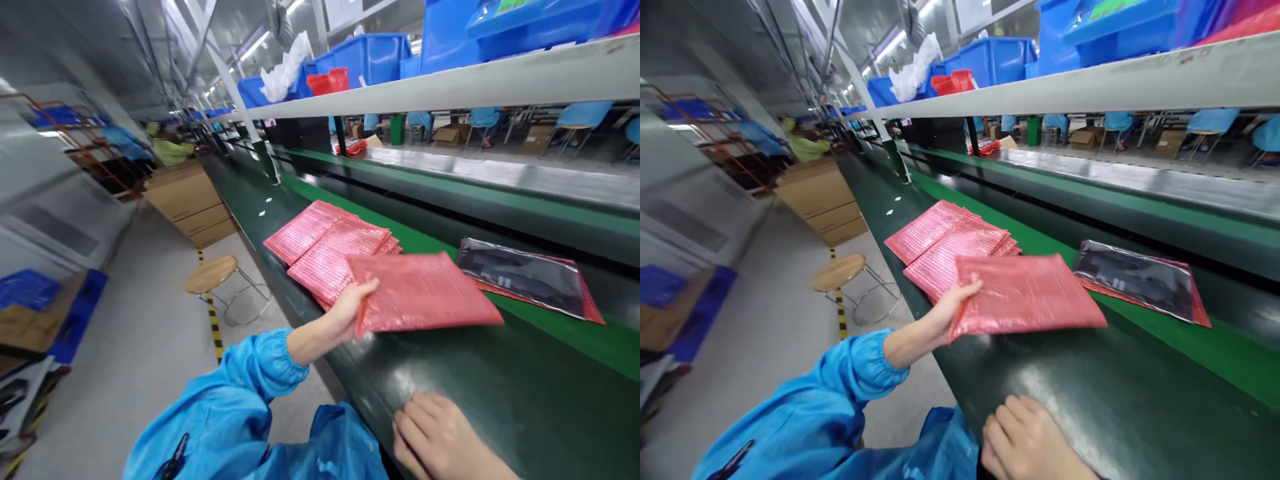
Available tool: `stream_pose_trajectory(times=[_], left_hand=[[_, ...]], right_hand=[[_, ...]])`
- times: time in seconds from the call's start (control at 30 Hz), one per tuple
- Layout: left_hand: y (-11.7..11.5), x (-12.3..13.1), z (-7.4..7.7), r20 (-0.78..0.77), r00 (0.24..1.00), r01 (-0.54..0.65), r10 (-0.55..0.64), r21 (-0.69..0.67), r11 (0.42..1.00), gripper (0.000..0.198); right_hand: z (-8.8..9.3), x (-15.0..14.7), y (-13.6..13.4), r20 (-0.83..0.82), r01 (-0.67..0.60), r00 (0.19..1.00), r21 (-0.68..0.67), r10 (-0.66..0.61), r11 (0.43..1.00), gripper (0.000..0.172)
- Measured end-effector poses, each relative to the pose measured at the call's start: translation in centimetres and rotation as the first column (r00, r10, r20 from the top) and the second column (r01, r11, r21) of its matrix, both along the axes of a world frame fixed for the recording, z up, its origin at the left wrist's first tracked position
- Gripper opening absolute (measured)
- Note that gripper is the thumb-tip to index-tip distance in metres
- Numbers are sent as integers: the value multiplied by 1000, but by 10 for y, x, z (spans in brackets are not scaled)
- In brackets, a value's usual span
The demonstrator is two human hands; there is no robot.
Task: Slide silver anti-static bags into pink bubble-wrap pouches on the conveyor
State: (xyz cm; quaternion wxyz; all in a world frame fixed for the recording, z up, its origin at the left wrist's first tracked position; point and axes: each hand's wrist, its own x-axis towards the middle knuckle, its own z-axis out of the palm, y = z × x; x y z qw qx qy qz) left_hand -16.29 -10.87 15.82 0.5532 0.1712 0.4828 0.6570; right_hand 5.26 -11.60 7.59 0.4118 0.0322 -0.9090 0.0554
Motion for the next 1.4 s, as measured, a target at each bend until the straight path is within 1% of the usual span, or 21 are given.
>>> stream_pose_trajectory(times=[0.07,0.13,0.2,0.23,0.3,0.37,0.47,0.67,0.87,0.97,1.0,1.07,1.1,1.17,1.2,1.23,1.27,1.3,1.33,1.37,1.4], left_hand=[[1,-30,7,-20,971,-235,237,71,969,18],[0,-58,8,-49,912,-400,408,122,908,17],[-5,-83,1,-119,868,-471,482,107,875,20],[-9,-94,-5,-187,860,-473,475,60,879,21],[-18,-112,-19,-345,856,-438,385,-88,895,23],[-28,-126,-31,-463,853,-378,240,-232,896,30],[-38,-141,-38,-540,836,-317,98,-329,889,45],[-25,-163,-28,-628,775,-267,-73,-430,863,52],[-9,-173,-17,-674,716,-265,-183,-505,821,57],[-20,-155,-14,-678,652,-183,-339,-575,798,76],[-26,-144,-14,-659,622,-101,-422,-602,792,83],[-37,-113,-15,-580,533,172,-615,-638,751,90],[-41,-95,-17,-533,463,339,-708,-632,697,87],[-42,-57,-26,-443,278,621,-852,-594,512,66],[-37,-38,-33,-450,211,696,-868,-554,457,55],[-28,-21,-43,-486,160,744,-860,-513,428,46],[-16,-5,-55,-554,127,766,-823,-472,436,39],[-2,10,-68,-641,101,766,-761,-438,471,35],[15,24,-81,-739,77,741,-669,-406,534,33],[32,36,-93,-832,52,696,-553,-367,617,34],[50,46,-104,-900,21,656,-435,-316,685,35]], right_hand=[[-21,13,6,74,18,997,-56,-14,998,34],[-38,26,14,144,75,988,-96,-61,993,36],[-48,37,23,188,141,975,-115,-118,983,35],[-50,40,26,198,168,970,-122,-142,978,34],[-51,44,31,204,208,963,-134,-178,969,33],[-49,45,33,212,228,958,-144,-196,963,32],[-49,43,32,230,251,950,-152,-212,956,33],[-57,45,33,292,307,926,-207,-241,929,35],[-58,46,34,309,316,918,-188,-249,930,34],[-57,46,33,326,329,910,-199,-254,923,34],[-57,46,33,333,336,908,-211,-255,918,34],[-57,46,33,350,350,902,-243,-255,905,34],[-58,46,34,357,357,899,-259,-255,897,34],[-60,45,36,368,372,894,-287,-257,883,34],[-61,44,38,370,382,891,-298,-263,875,34],[-62,44,40,371,397,887,-309,-275,864,34],[-63,44,42,371,420,880,-321,-295,849,34],[-64,44,46,374,452,869,-339,-323,825,35],[-65,46,50,379,493,854,-369,-356,788,36],[-66,49,56,385,545,831,-417,-402,727,37],[-67,54,62,393,606,795,-473,-463,639,39]])
